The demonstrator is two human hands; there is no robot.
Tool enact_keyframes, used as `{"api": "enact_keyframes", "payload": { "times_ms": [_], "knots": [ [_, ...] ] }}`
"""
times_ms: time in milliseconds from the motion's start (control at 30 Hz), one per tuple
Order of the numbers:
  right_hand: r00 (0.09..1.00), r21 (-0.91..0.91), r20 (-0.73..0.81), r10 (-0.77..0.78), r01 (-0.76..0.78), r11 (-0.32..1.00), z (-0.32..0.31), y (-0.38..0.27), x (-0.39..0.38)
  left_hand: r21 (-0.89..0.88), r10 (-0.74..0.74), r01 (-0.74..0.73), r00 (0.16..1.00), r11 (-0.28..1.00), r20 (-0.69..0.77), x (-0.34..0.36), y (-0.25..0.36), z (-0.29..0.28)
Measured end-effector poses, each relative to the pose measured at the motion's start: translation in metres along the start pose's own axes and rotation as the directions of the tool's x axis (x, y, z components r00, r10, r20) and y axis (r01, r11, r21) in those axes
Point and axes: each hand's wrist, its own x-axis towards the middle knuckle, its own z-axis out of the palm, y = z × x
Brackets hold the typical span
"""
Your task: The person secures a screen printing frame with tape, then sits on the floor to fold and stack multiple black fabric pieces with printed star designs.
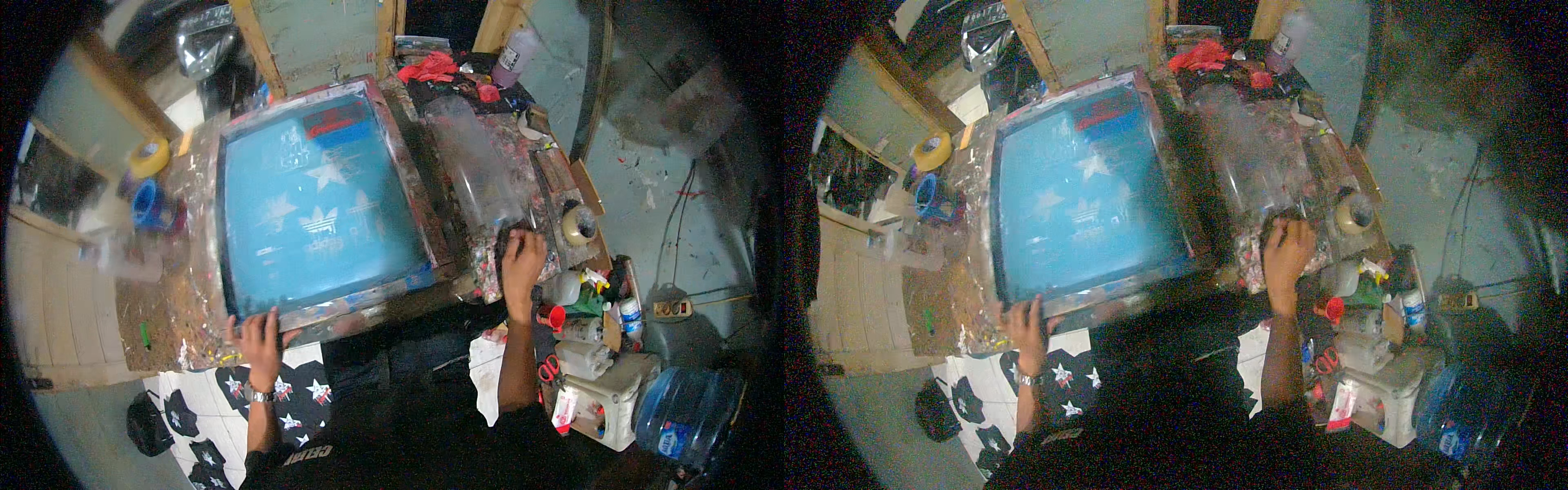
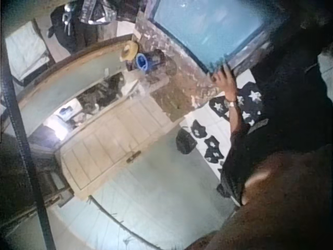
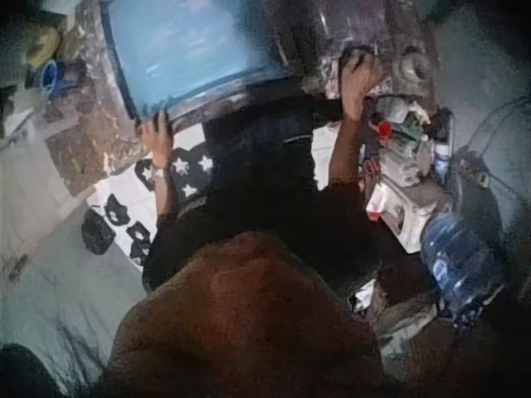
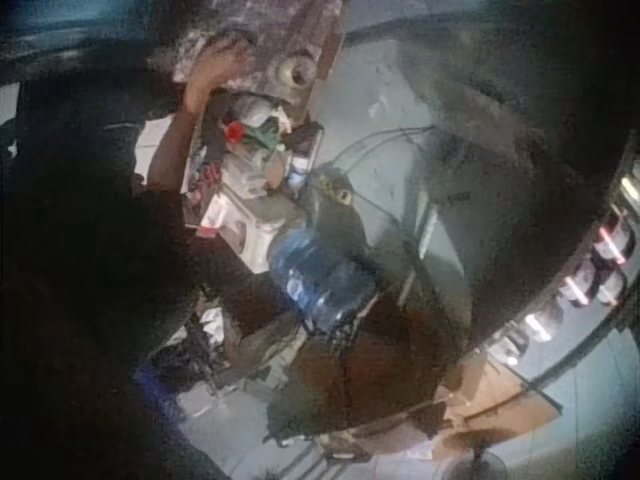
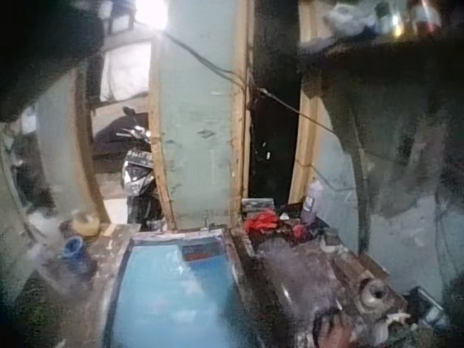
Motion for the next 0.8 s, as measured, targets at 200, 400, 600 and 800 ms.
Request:
{"api": "enact_keyframes", "payload": {
  "times_ms": [200,400,600,800],
  "knots": [
    [0.973,0.383,0.183,-0.139,0.060,0.922,0.036,-0.027,-0.009,0.017,-0.047,0.064,0.863,0.998,-0.504,0.159,-0.041,-0.105],
    [0.760,0.239,0.333,-0.557,0.504,0.830,0.038,-0.127,-0.031,0.258,0.180,-0.009,0.742,0.966,-0.646,0.304,-0.139,-0.165],
    [0.540,0.600,0.221,-0.812,0.581,0.550,0.041,-0.170,-0.064,0.270,0.128,0.071,0.746,0.960,-0.653,0.342,-0.158,-0.182],
    [0.862,0.604,0.359,-0.357,0.076,0.793,0.032,-0.118,-0.047,0.228,0.119,0.040,0.760,0.973,-0.638,0.257,-0.091,-0.134]
  ]
}}
